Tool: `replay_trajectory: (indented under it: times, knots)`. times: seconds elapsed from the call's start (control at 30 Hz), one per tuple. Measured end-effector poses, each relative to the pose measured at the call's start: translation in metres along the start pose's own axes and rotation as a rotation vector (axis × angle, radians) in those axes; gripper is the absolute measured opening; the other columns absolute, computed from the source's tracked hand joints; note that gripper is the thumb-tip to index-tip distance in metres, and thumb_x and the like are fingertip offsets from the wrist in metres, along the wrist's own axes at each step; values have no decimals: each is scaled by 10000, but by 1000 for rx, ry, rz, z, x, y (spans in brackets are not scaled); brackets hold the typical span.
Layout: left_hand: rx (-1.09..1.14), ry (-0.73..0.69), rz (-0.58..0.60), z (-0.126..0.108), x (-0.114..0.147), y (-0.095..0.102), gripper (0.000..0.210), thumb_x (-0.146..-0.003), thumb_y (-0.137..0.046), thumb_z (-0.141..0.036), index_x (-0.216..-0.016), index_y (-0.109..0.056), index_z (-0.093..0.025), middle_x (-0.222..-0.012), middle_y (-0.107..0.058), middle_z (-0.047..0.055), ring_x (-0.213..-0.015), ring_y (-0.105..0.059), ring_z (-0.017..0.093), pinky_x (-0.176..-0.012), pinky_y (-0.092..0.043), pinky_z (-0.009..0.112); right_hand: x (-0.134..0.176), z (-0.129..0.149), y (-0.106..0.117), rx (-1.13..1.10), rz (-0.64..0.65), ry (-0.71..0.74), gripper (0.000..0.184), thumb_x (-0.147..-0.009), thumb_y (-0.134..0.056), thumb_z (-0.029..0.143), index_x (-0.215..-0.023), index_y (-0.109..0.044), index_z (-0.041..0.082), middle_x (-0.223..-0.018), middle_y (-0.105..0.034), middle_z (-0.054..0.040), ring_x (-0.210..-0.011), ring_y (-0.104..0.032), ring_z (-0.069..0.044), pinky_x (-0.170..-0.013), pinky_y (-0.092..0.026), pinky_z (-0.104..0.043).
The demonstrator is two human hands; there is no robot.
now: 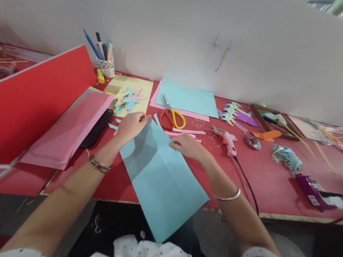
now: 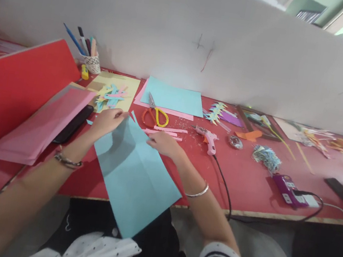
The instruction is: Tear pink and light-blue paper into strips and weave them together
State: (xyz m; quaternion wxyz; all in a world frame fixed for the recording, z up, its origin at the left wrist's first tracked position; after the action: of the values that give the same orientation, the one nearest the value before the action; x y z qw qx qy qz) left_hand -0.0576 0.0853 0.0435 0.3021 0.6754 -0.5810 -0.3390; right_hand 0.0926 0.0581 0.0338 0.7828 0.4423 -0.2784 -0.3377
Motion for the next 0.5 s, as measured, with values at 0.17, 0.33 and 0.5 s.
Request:
replay_trajectory:
  times: [0.17,0.33,0.5]
  knots:
    - [277,-80,304,5,41,-21,501,-712,-473,-435,-1128,-404,-164,-756,-606,9,-719,-573,172,-624,-409,256,12,-2,6,159,220,71,209,-773,-402,151,-571,-457,145,-575,-463,12,-536,-380,-87,-525,-253,-209]
    - [93,-15,349,12,85,-31,564,-744,-455,-319,-1249,-275,-142,-684,-583,-8,-636,-569,167,-574,-415,266,12,-6,0,381,170,20,209,-815,-395,169,-681,-550,129,-720,-577,-45,-645,-477,-123,-541,-262,-223]
    - [-450,-230,19,-17,110,-12,270,-743,-484,-199,-1002,-543,-153,-1020,-568,103,-950,-513,248,-758,-394,353,12,8,-16,560,68,108,202,-846,-395,205,-857,-581,127,-897,-598,-92,-822,-535,-187,-630,-305,-254]
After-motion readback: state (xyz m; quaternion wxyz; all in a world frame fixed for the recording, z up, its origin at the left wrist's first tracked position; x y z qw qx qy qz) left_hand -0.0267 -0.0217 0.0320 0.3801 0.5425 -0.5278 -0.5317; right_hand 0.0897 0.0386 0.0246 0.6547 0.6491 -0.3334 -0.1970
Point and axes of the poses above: each hand's wrist, its own x-axis away from the middle knuckle, its own y-axis out of the back of the hand, z = x × y, the point moved 9 cm from there along -x, towards the middle knuckle
